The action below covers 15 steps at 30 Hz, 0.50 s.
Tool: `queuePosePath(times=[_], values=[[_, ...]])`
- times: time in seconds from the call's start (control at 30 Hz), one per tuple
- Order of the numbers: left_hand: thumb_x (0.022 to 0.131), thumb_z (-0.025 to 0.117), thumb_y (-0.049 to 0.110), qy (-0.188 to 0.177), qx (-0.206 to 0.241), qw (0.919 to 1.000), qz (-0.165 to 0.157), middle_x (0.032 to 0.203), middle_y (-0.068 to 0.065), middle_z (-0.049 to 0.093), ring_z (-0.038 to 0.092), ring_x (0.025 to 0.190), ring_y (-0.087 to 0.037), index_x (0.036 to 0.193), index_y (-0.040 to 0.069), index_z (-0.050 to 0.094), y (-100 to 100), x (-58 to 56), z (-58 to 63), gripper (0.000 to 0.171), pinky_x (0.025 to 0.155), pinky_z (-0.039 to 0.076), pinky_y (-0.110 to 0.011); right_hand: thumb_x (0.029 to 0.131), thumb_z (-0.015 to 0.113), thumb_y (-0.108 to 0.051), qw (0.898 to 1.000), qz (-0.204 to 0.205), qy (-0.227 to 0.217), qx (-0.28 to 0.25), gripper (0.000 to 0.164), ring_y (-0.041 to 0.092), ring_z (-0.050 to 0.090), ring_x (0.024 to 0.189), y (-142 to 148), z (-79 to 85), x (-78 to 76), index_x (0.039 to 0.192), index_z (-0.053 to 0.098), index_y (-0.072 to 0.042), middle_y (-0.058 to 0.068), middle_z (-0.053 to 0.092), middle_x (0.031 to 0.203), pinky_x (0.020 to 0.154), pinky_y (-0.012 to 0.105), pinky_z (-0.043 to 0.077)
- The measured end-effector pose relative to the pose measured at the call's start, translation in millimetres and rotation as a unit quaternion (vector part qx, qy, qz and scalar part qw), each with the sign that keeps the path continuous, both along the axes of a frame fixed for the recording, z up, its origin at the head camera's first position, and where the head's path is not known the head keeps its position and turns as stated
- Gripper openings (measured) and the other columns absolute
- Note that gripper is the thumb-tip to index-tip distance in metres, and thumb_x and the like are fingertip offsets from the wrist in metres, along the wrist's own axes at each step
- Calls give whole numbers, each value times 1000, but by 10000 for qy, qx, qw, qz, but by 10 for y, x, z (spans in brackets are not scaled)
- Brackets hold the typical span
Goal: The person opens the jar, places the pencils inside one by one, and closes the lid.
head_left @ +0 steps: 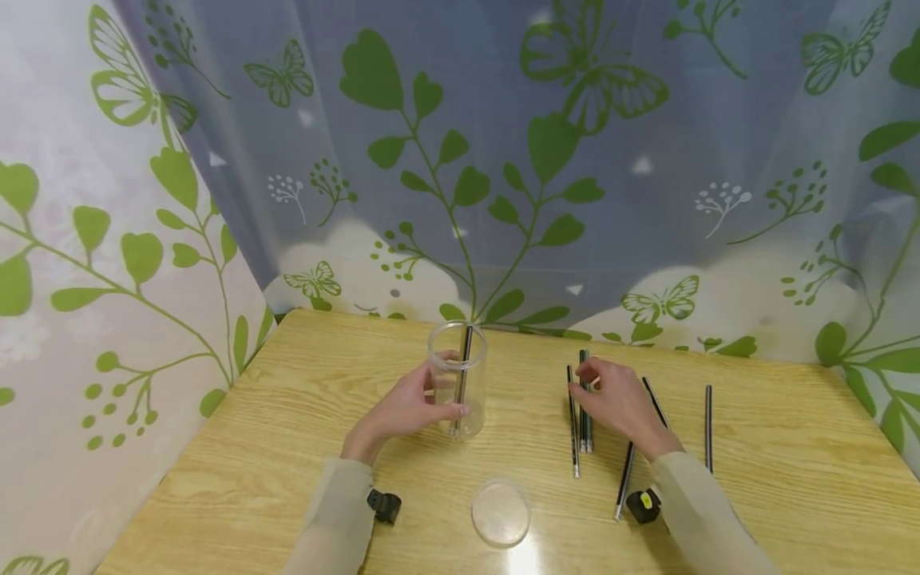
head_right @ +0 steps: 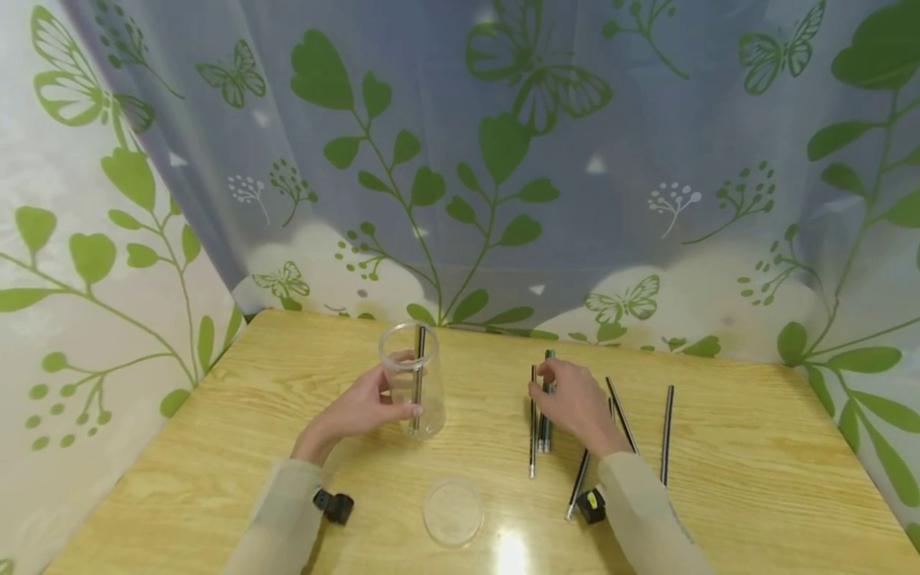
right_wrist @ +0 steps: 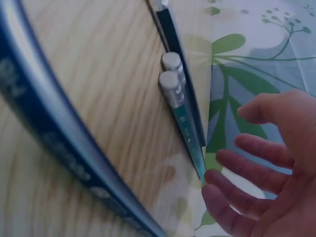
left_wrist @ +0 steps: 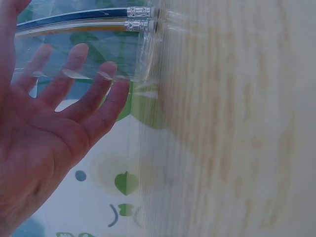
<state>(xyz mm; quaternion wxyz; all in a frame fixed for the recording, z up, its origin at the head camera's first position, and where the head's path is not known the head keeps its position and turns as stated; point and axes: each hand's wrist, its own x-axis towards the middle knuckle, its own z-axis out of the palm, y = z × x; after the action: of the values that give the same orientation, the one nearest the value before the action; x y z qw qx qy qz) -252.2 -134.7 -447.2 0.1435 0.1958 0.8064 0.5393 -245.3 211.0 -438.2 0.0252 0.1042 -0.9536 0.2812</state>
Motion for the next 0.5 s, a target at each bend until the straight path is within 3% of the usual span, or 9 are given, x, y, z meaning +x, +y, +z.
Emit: queuePosePath(times=[0.17,0.33,0.5], values=[[87,83,30,39,12,10000,13,157,-5,47,49,142,-34,156,28,38,6,-3,-12,83,115,47,-52,98,64,-25,9991,-81,-153,385,31,33,70,94,42,-45,-56,115,71,0,21,73,113,74,49,60],[87,83,30,64,17,10000,-36,158,-6,46,48,143,-35,157,27,36,11,-5,-20,84,116,45,-53,97,66,-26,9969,-134,-444,628,31,27,69,86,75,-87,-98,114,73,-1,20,72,112,65,43,58],[87,83,28,57,12,10000,9,157,-5,47,49,142,-34,156,27,38,6,6,-12,83,114,47,-52,96,69,-24,9961,-156,-449,750,28,25,68,84,72,-117,-148,111,73,-2,20,72,110,66,43,58]])
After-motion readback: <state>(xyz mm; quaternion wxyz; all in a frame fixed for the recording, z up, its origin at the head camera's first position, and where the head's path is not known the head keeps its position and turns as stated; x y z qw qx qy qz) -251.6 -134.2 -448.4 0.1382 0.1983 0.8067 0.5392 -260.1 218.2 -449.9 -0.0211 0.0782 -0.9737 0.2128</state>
